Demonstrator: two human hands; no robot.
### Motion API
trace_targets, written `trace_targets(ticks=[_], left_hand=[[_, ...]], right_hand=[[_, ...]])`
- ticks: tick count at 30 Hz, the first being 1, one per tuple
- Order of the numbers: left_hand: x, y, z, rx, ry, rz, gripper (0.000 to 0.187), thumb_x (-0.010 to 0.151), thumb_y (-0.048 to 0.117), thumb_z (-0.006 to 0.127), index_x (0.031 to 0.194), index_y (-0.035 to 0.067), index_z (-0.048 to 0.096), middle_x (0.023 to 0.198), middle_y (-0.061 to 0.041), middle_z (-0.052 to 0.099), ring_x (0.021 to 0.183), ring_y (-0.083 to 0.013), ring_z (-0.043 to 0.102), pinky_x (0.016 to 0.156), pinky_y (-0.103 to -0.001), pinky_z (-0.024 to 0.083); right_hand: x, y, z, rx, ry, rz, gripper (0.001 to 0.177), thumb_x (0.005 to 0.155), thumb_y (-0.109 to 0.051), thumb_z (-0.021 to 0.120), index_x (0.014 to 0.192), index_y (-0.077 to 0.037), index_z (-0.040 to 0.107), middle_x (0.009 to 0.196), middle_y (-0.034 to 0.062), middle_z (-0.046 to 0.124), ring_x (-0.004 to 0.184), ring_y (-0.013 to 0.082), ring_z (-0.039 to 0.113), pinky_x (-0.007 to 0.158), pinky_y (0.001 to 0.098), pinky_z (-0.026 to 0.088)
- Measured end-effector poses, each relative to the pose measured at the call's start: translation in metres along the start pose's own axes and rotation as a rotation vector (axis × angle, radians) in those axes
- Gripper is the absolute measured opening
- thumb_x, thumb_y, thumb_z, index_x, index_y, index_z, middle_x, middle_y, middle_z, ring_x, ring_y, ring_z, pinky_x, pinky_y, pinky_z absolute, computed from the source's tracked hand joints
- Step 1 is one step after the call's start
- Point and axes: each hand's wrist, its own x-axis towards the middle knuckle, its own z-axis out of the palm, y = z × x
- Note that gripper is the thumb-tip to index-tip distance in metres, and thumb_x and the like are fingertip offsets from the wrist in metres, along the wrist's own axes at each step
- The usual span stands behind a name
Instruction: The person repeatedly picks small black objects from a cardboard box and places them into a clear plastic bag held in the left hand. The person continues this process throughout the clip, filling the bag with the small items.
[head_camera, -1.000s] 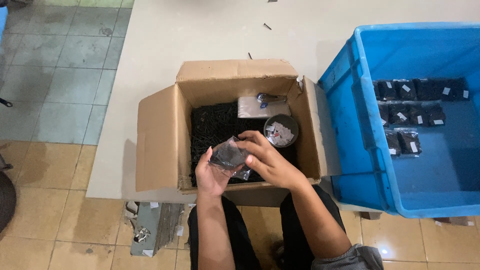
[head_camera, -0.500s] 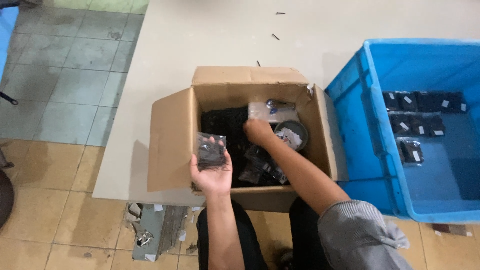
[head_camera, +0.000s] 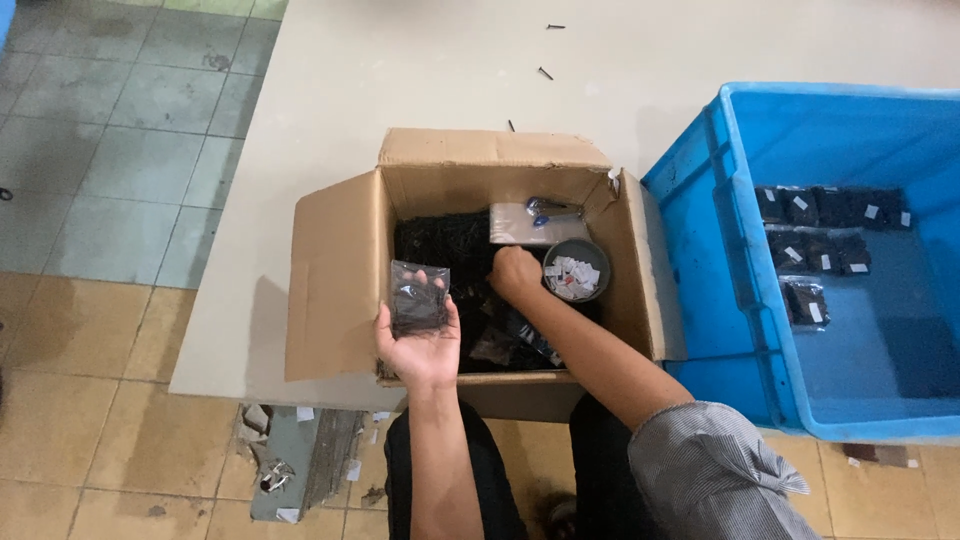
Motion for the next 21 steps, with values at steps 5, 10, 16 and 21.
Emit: trace_targets(ticks=[5, 10, 16, 21], left_hand=[[0.001, -0.001, -0.002, 0.008, -0.007, -0.004, 0.055, 0.100, 0.051, 0.072, 0.143, 0.017, 0.077, 0.149, -0.010, 0.079, 0.130, -0.0343, 0.078, 0.091, -0.048, 0.071], [0.003, -0.001, -0.004, 0.017, -0.015, -0.005, 0.055, 0.101, 0.051, 0.071, 0.143, 0.016, 0.077, 0.149, -0.011, 0.079, 0.130, -0.0346, 0.078, 0.091, -0.048, 0.071], [0.002, -0.003, -0.004, 0.038, 0.003, 0.009, 0.053, 0.102, 0.052, 0.072, 0.143, 0.019, 0.076, 0.151, -0.008, 0.078, 0.131, -0.0341, 0.077, 0.092, -0.048, 0.070], [0.002, -0.002, -0.005, 0.028, -0.005, 0.010, 0.053, 0.102, 0.051, 0.072, 0.143, 0.018, 0.076, 0.153, -0.009, 0.077, 0.131, -0.0344, 0.077, 0.091, -0.048, 0.071]], right_hand=[[0.004, 0.002, -0.004, 0.156, -0.069, 0.095, 0.021, 0.093, -0.014, 0.087, 0.093, 0.007, 0.083, 0.084, 0.0269, 0.081, 0.092, 0.0449, 0.086, 0.073, 0.0557, 0.072], [0.025, 0.008, 0.033, 0.205, -0.120, 0.196, 0.022, 0.091, -0.016, 0.087, 0.087, 0.006, 0.081, 0.080, 0.0264, 0.079, 0.090, 0.0454, 0.085, 0.072, 0.0576, 0.071], [0.020, 0.012, 0.012, 0.273, -0.147, 0.123, 0.021, 0.092, -0.011, 0.086, 0.087, 0.009, 0.082, 0.078, 0.0283, 0.079, 0.084, 0.0436, 0.084, 0.070, 0.0563, 0.071], [0.018, 0.015, 0.013, 0.376, -0.104, 0.098, 0.021, 0.089, -0.012, 0.086, 0.085, 0.008, 0.080, 0.077, 0.0294, 0.079, 0.078, 0.0432, 0.083, 0.065, 0.0552, 0.070]])
